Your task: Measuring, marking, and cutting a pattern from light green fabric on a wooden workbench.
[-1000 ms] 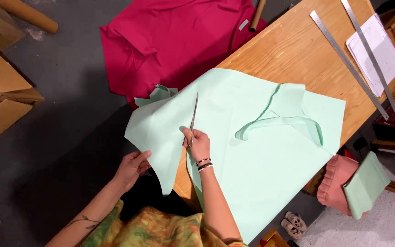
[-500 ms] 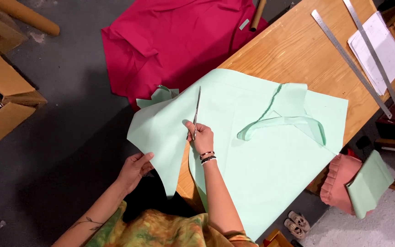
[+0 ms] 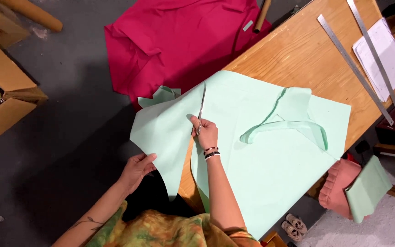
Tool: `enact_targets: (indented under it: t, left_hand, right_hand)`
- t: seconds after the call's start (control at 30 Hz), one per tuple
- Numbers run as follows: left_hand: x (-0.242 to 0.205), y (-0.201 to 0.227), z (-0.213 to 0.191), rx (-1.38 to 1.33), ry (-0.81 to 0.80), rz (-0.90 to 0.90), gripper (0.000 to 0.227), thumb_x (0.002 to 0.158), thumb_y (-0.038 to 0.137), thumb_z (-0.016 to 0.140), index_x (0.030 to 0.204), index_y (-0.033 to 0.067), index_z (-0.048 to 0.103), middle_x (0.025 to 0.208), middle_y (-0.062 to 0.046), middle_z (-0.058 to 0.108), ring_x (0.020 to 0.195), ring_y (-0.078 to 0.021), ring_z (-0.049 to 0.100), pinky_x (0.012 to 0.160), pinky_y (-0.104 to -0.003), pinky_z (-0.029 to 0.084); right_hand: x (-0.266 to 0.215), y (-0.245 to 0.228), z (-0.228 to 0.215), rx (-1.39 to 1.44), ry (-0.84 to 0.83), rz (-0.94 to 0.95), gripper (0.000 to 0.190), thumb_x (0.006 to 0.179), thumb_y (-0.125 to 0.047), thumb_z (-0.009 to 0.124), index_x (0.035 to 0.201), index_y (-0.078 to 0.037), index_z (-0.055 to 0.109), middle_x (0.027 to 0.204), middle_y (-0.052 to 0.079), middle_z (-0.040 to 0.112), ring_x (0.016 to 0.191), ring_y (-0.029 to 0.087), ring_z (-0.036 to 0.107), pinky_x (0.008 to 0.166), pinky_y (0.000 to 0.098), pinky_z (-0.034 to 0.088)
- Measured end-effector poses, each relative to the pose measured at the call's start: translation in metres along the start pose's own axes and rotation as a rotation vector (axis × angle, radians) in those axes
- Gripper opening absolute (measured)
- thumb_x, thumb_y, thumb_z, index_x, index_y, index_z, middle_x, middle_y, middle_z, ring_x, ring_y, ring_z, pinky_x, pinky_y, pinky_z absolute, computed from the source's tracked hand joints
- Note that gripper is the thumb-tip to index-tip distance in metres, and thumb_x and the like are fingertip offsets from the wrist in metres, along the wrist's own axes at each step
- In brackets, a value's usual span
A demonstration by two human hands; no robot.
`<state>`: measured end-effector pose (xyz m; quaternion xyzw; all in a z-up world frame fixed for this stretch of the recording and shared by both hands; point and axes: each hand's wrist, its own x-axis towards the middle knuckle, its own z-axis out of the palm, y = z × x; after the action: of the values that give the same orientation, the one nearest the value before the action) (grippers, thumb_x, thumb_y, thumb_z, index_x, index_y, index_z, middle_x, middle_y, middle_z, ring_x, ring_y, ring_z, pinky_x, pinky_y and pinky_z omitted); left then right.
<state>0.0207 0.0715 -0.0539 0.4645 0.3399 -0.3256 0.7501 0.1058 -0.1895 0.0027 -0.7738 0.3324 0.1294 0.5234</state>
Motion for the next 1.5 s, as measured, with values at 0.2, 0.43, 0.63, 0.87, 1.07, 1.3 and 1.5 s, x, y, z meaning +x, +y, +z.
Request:
enact_targets:
  t: [0.2, 0.43, 0.63, 0.87, 1.07, 1.3, 1.5]
  left_hand:
    - [-0.007, 0.007, 0.008, 0.009, 0.006, 0.003, 0.035, 0.085, 0.020, 0.090, 0.066, 0.0086, 0.063, 0.058, -0.003, 0.057, 0.060, -0.0157, 0.063, 0.085, -0.036, 0.058]
    - [-0.004, 0.005, 0.006, 0.015, -0.004, 0.007, 0.033, 0.084, 0.021, 0.091, 0.067, 0.0091, 0.064, 0.060, -0.002, 0.058, 0.061, -0.0161, 0.066, 0.085, -0.035, 0.057]
    - [-0.004, 0.006, 0.006, 0.016, -0.015, 0.012, 0.033, 0.085, 0.020, 0.090, 0.067, 0.0100, 0.064, 0.060, -0.001, 0.060, 0.061, -0.0152, 0.066, 0.085, -0.036, 0.058]
    - [0.003, -0.003, -0.003, 0.034, -0.023, 0.013, 0.032, 0.086, 0.020, 0.089, 0.070, 0.0072, 0.065, 0.060, -0.004, 0.061, 0.064, -0.0178, 0.067, 0.090, -0.038, 0.056]
    - [-0.117, 0.124, 0.098, -0.013, -0.009, 0.048, 0.039, 0.090, 0.022, 0.085, 0.065, 0.0110, 0.058, 0.050, -0.002, 0.049, 0.054, -0.0153, 0.058, 0.097, -0.039, 0.056]
    - [-0.079, 0.127, 0.062, -0.070, -0.156, 0.311, 0.014, 0.096, 0.016, 0.071, 0.106, 0.0057, 0.074, 0.093, -0.009, 0.073, 0.086, -0.0251, 0.069, 0.093, -0.050, 0.055]
    - [-0.038, 0.083, 0.032, 0.402, -0.252, 0.578, 0.014, 0.071, 0.006, 0.094, 0.072, -0.0001, 0.081, 0.075, -0.009, 0.080, 0.080, -0.0132, 0.064, 0.083, -0.040, 0.056]
  right_hand:
    - [0.001, 0.000, 0.004, 0.014, 0.027, 0.010, 0.059, 0.085, -0.062, 0.078, 0.054, -0.014, 0.062, 0.044, 0.003, 0.059, 0.046, 0.015, 0.057, 0.052, 0.0242, 0.042]
    - [0.006, 0.004, 0.005, 0.036, 0.022, 0.021, 0.059, 0.085, -0.061, 0.078, 0.055, -0.014, 0.062, 0.044, 0.003, 0.059, 0.044, 0.014, 0.056, 0.050, 0.0233, 0.041]
    - [0.008, 0.002, 0.005, 0.031, 0.028, 0.035, 0.060, 0.085, -0.064, 0.077, 0.054, -0.015, 0.062, 0.044, 0.002, 0.059, 0.046, 0.015, 0.058, 0.052, 0.0236, 0.042]
    - [0.007, 0.000, 0.007, 0.027, 0.045, 0.026, 0.061, 0.083, -0.062, 0.080, 0.052, -0.013, 0.060, 0.043, 0.003, 0.058, 0.045, 0.016, 0.058, 0.052, 0.0247, 0.042]
    - [0.004, -0.003, 0.002, 0.021, 0.000, 0.035, 0.062, 0.085, -0.063, 0.077, 0.052, -0.014, 0.060, 0.043, 0.003, 0.058, 0.043, 0.016, 0.056, 0.050, 0.0253, 0.042]
    - [0.028, 0.019, -0.002, 0.038, -0.148, 0.012, 0.074, 0.094, -0.075, 0.057, 0.056, -0.013, 0.068, 0.041, 0.003, 0.053, 0.038, 0.013, 0.049, 0.045, 0.0235, 0.040]
    - [0.043, -0.010, -0.022, 0.072, -0.174, -0.013, 0.076, 0.097, -0.077, 0.049, 0.063, -0.011, 0.067, 0.046, 0.005, 0.056, 0.040, 0.013, 0.050, 0.043, 0.0230, 0.039]
